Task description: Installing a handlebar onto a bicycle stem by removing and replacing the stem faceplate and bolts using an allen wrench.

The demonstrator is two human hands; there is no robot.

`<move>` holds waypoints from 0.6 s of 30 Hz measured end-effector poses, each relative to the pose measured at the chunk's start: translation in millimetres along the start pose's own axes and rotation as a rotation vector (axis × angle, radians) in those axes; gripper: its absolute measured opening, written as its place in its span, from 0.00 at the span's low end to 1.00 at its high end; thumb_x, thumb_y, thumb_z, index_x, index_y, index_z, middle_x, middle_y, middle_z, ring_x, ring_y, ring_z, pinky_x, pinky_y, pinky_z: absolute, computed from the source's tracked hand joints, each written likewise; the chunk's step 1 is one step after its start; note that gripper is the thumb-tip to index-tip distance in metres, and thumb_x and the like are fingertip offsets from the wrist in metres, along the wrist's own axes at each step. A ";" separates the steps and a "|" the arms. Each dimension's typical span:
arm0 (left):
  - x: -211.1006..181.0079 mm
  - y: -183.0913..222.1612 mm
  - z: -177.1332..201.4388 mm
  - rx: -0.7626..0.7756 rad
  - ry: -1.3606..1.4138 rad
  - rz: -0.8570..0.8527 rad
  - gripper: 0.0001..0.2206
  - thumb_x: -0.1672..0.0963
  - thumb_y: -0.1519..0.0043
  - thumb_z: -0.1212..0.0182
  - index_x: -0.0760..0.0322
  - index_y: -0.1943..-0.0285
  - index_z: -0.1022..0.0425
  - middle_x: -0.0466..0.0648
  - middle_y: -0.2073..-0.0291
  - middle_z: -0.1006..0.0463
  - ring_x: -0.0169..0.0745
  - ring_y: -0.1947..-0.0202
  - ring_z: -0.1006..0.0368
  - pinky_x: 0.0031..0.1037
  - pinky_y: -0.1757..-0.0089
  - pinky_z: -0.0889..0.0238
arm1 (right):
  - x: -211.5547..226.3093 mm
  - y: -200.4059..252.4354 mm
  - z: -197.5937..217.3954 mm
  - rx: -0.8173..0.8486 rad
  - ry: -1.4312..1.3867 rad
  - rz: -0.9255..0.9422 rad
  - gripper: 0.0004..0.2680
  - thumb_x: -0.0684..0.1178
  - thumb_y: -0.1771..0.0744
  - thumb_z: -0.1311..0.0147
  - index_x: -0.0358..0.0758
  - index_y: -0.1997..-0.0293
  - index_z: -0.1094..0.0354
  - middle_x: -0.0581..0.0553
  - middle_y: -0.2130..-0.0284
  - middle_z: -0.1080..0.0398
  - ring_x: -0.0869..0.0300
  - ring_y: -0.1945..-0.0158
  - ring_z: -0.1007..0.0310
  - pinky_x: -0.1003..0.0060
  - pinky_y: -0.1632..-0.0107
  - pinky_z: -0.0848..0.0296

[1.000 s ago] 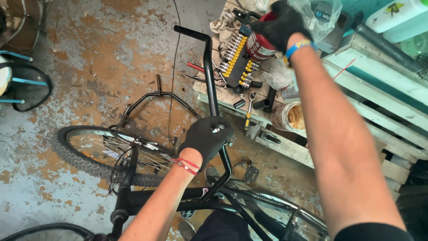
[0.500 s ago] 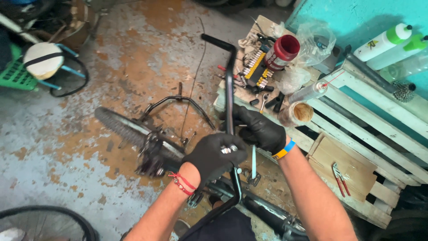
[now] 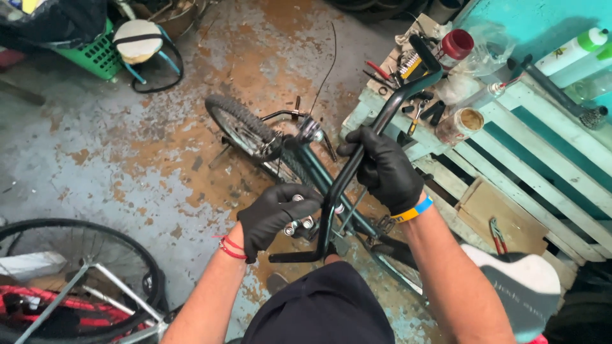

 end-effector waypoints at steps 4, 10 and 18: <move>22.0 18.6 29.0 -0.016 0.019 0.011 0.15 0.56 0.40 0.28 0.73 0.48 0.19 0.57 0.67 0.21 0.45 0.70 0.21 0.31 0.69 0.21 | -8.7 17.3 -20.6 -0.042 -0.040 -0.004 0.13 0.49 0.26 0.54 0.24 0.50 0.32 0.29 0.63 0.26 0.70 0.88 0.54 0.76 0.85 0.49; 31.5 27.6 26.0 -0.028 0.114 0.051 0.13 0.58 0.39 0.28 0.74 0.49 0.19 0.60 0.75 0.23 0.49 0.77 0.22 0.32 0.73 0.25 | -25.9 15.9 -22.0 -0.075 -0.189 -0.083 0.12 0.51 0.27 0.53 0.27 0.52 0.32 0.29 0.60 0.22 0.73 0.88 0.57 0.79 0.84 0.56; 23.4 20.8 17.7 -0.020 0.267 0.030 0.16 0.57 0.37 0.31 0.74 0.45 0.22 0.64 0.72 0.23 0.50 0.75 0.23 0.33 0.73 0.27 | -25.9 11.6 -15.4 -0.080 -0.217 -0.168 0.12 0.53 0.27 0.54 0.32 0.51 0.33 0.30 0.54 0.22 0.75 0.86 0.55 0.82 0.82 0.54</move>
Point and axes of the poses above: each hand's wrist, its own y-axis away from the middle knuckle, its own z-axis out of the back of the hand, x = y × z, the point moved 3 cm from there along -y, towards the middle knuckle
